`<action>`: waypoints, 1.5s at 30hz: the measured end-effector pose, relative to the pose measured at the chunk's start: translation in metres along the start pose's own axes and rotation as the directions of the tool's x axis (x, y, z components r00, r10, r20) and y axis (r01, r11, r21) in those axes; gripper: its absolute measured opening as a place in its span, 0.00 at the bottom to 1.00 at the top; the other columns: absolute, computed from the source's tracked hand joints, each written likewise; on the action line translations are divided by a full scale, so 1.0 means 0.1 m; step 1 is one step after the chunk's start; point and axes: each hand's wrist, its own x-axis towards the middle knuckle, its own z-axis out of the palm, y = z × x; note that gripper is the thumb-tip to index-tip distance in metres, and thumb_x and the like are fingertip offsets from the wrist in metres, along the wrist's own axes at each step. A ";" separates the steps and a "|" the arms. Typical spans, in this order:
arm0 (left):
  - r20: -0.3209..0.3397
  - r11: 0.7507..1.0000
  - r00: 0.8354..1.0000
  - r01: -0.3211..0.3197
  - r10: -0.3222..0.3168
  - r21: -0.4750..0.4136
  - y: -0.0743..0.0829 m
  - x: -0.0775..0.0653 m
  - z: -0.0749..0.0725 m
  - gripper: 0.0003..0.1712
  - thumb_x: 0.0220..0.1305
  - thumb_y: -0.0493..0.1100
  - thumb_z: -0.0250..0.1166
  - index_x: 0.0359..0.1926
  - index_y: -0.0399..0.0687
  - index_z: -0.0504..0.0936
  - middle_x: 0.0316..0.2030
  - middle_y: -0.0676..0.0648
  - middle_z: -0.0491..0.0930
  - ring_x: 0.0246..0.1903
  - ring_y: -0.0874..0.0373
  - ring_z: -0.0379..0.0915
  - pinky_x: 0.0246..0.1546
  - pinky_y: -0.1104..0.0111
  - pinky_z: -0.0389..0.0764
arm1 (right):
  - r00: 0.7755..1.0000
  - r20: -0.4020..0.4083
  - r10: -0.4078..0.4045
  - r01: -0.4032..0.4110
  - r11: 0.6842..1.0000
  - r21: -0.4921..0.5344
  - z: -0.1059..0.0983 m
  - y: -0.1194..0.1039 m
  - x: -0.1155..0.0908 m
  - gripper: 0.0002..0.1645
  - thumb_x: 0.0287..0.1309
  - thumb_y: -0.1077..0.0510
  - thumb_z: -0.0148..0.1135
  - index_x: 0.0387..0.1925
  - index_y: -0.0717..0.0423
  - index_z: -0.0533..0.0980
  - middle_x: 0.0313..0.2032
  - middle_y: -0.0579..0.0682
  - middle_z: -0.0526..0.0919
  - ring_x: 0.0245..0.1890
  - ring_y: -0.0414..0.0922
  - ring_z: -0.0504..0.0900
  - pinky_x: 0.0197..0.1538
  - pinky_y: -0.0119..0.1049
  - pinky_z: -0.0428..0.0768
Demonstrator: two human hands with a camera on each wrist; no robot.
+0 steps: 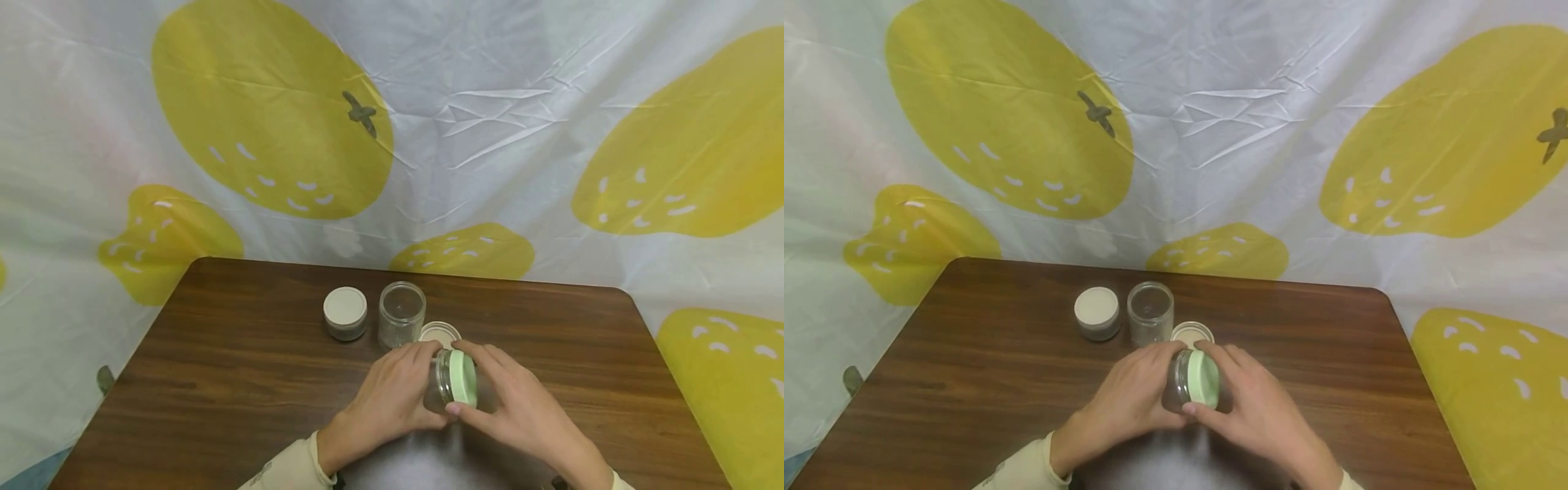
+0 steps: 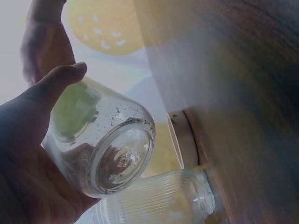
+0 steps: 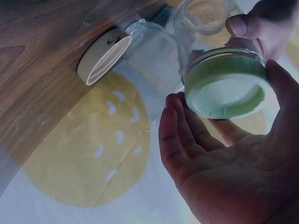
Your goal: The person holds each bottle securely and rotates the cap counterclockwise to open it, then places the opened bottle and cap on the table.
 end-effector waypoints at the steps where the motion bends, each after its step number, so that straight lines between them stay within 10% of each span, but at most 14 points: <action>1: 0.005 1.000 1.000 0.005 -0.004 -0.007 0.00 0.00 0.00 0.55 0.37 0.66 0.83 0.64 0.47 0.74 0.50 0.53 0.85 0.50 0.60 0.84 0.55 0.68 0.85 | 1.000 -0.001 -0.004 0.004 1.000 0.001 -0.01 0.00 0.00 0.51 0.54 0.31 0.76 0.75 0.41 0.69 0.61 0.38 0.81 0.59 0.39 0.83 0.58 0.47 0.85; 33: 0.117 0.993 0.991 -0.052 0.065 -0.107 -0.01 0.10 0.01 0.56 0.35 0.70 0.85 0.62 0.50 0.73 0.49 0.56 0.83 0.49 0.64 0.81 0.57 0.70 0.82 | 0.995 0.090 -0.030 0.021 0.995 0.095 -0.20 0.18 -0.04 0.47 0.56 0.36 0.77 0.74 0.38 0.69 0.67 0.38 0.79 0.58 0.38 0.84 0.57 0.44 0.86; 45: 0.154 0.973 0.988 0.066 -0.032 -0.220 -0.01 0.20 0.06 0.58 0.38 0.69 0.85 0.66 0.49 0.72 0.53 0.54 0.84 0.48 0.61 0.83 0.50 0.68 0.86 | 0.998 0.060 0.034 -0.040 0.994 0.099 -0.26 0.31 -0.05 0.48 0.55 0.41 0.80 0.73 0.42 0.67 0.58 0.35 0.83 0.48 0.35 0.83 0.50 0.41 0.86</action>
